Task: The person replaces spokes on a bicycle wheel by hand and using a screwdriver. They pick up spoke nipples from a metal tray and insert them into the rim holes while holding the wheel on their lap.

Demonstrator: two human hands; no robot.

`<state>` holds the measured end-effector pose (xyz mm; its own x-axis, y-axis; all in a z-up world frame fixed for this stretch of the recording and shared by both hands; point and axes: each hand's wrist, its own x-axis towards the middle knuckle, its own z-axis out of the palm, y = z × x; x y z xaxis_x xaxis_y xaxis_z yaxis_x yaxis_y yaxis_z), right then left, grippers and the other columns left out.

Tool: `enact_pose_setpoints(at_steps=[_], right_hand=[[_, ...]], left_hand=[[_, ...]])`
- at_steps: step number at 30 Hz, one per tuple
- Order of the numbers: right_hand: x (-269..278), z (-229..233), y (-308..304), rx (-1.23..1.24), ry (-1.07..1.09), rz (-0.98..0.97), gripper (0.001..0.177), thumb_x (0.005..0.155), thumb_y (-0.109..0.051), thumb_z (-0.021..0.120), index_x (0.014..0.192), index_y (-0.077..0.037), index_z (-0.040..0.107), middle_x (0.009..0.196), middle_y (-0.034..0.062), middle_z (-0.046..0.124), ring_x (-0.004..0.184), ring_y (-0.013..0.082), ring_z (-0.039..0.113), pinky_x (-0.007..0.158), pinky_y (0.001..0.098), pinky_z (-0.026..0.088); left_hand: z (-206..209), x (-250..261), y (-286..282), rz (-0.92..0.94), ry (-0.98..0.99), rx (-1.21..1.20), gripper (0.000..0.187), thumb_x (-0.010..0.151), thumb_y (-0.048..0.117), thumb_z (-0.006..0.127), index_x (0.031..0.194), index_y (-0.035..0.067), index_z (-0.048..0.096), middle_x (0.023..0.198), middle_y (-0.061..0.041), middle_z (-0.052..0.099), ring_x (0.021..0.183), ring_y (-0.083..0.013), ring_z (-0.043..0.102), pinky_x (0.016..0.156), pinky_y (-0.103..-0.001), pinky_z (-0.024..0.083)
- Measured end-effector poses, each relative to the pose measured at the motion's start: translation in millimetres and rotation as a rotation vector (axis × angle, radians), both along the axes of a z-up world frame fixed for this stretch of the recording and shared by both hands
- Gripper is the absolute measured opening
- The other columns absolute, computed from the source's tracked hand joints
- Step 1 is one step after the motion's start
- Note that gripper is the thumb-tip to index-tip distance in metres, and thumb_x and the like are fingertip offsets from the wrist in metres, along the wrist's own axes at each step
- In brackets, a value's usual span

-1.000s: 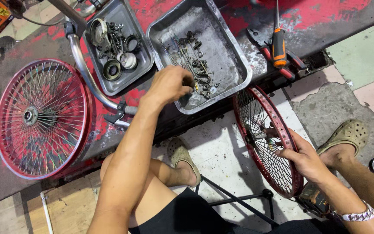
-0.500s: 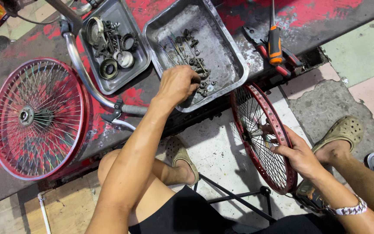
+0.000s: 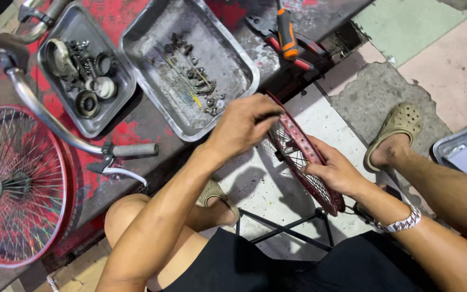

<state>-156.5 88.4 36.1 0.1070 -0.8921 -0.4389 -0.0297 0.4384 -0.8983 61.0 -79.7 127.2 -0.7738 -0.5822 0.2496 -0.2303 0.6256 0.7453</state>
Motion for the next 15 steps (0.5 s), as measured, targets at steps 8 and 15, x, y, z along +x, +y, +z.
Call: enact_pose_setpoints(at_steps=[8,15], right_hand=[[2,0,10,-0.081,0.145,0.100,0.084,0.073,-0.018,0.070,0.152,-0.005,0.043,0.135,0.0119,0.065,0.121,0.0194,0.062,0.105,0.0316,0.045],[5,-2,11,-0.143,0.174,0.107,0.085,0.075,-0.022,0.073,0.153,-0.005,0.042,0.141,0.0157,0.062,0.127,0.0237,0.060,0.108,0.0332,0.043]], left_hand=[[-11,-30,17,-0.118,-0.268,-0.008,0.018,0.080,0.010,0.075,0.097,0.005,0.078,0.092,-0.017,0.072,0.090,-0.0386,0.069,0.081,-0.047,0.054],[8,-36,24,0.027,-0.416,0.170,0.018,0.075,0.013,0.078,0.092,0.007,0.078,0.082,-0.013,0.075,0.079,-0.0311,0.074,0.074,-0.042,0.058]])
